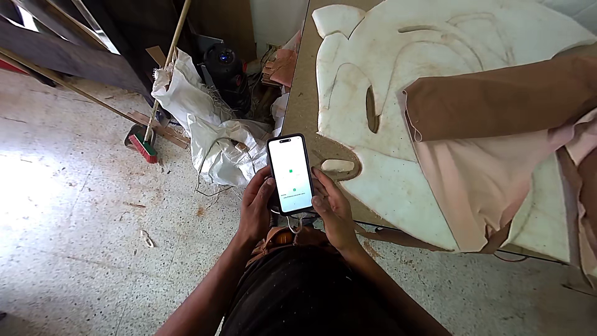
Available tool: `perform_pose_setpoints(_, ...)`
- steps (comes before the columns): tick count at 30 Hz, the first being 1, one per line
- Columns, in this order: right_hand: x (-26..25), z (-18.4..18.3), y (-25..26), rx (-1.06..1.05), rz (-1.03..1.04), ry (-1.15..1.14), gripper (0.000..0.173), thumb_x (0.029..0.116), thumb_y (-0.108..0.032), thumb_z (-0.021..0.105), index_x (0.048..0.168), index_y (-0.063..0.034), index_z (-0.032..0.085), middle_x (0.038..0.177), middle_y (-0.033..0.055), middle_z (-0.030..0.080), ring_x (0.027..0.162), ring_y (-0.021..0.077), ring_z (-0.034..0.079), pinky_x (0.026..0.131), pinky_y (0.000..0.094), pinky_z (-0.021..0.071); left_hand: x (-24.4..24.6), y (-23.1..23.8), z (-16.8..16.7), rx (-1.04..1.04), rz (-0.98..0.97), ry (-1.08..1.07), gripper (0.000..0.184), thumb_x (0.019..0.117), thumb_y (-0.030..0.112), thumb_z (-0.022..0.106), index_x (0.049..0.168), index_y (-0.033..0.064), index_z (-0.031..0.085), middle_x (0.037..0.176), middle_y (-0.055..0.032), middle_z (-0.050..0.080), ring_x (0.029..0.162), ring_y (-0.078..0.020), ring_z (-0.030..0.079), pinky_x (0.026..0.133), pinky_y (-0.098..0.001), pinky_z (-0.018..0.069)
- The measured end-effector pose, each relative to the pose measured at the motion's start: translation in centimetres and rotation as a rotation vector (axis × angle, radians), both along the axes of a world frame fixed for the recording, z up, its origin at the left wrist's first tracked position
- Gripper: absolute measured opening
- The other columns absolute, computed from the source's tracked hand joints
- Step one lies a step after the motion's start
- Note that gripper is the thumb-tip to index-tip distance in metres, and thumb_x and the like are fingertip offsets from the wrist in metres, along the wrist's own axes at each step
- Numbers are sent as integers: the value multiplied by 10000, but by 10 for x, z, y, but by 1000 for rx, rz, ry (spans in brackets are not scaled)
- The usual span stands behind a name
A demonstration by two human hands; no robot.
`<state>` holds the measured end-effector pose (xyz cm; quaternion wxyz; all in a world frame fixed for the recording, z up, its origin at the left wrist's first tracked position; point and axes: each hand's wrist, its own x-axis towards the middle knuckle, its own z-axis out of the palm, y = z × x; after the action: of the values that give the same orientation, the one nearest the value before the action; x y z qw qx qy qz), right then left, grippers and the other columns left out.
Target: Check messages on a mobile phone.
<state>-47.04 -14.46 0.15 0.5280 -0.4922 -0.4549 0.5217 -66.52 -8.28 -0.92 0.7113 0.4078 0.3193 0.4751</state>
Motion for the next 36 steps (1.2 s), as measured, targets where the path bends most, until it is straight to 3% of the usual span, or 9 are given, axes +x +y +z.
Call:
perform_pose_setpoints(2,-2,-2,0,-59,-5,20,652,1033,-409,581,1594,-161,361,1429,106,585,1237,266,622,979,432,579,2,1,-1,7,52,-2,395,1116,221,328,1434,64,503,1203,-194,651,1032,-280,685,899,-466,593)
perform_pose_setpoints(7,-17,-7,-3,-192,41,165,540,1000,-233,675,1475,-148,432,1121,189,685,817,340,719,680,459,645,12,3,-7,28,260,-70,397,1108,265,322,1434,109,485,1254,-138,629,1107,-236,655,949,-450,567)
perform_pose_setpoints(11,-27,0,6,-187,-75,-85,499,954,-185,738,1396,-173,507,949,80,716,660,235,678,550,355,603,19,6,-8,35,371,-76,374,1108,253,323,1423,121,475,1222,-113,636,1065,-216,669,909,-429,584)
perform_pose_setpoints(15,-29,-7,16,-105,-171,-238,613,938,-199,765,1470,-227,463,969,35,707,690,197,681,569,341,617,20,12,-8,49,416,-86,355,1114,244,354,1428,119,463,1220,-119,630,1052,-230,677,899,-444,595)
perform_pose_setpoints(23,-34,-29,26,35,-173,-340,560,921,-174,783,1375,-204,455,894,8,694,651,160,650,532,308,578,15,16,-14,-46,460,-63,371,1118,254,382,1463,136,450,1226,-131,638,1043,-250,687,897,-473,597)
perform_pose_setpoints(25,-34,-36,26,26,-170,-367,569,902,-225,808,1357,-212,467,849,-4,680,593,150,604,478,297,526,11,20,-13,-61,489,-60,362,1119,264,389,1450,138,464,1225,-130,643,1046,-251,687,897,-472,597)
perform_pose_setpoints(30,-25,-64,28,-171,-132,-418,455,976,-339,707,1366,-255,489,956,-16,675,646,154,602,498,305,518,0,32,-16,-21,506,-86,362,1120,201,366,1451,85,454,1215,-184,641,1050,-300,690,887,-502,603)
perform_pose_setpoints(33,-15,-86,33,-251,-142,-540,394,1023,-302,634,1382,-215,496,1133,30,672,803,206,670,609,384,579,-3,32,-14,-7,466,-96,368,1115,189,369,1459,89,451,1212,-185,641,1040,-295,693,882,-499,605)
perform_pose_setpoints(36,-10,-122,34,-119,-127,-744,308,1008,-169,633,1307,-110,591,1219,88,623,939,208,645,733,401,584,-4,25,-13,-8,438,-86,367,1112,188,372,1449,73,461,1192,-189,646,1008,-286,701,858,-481,614)
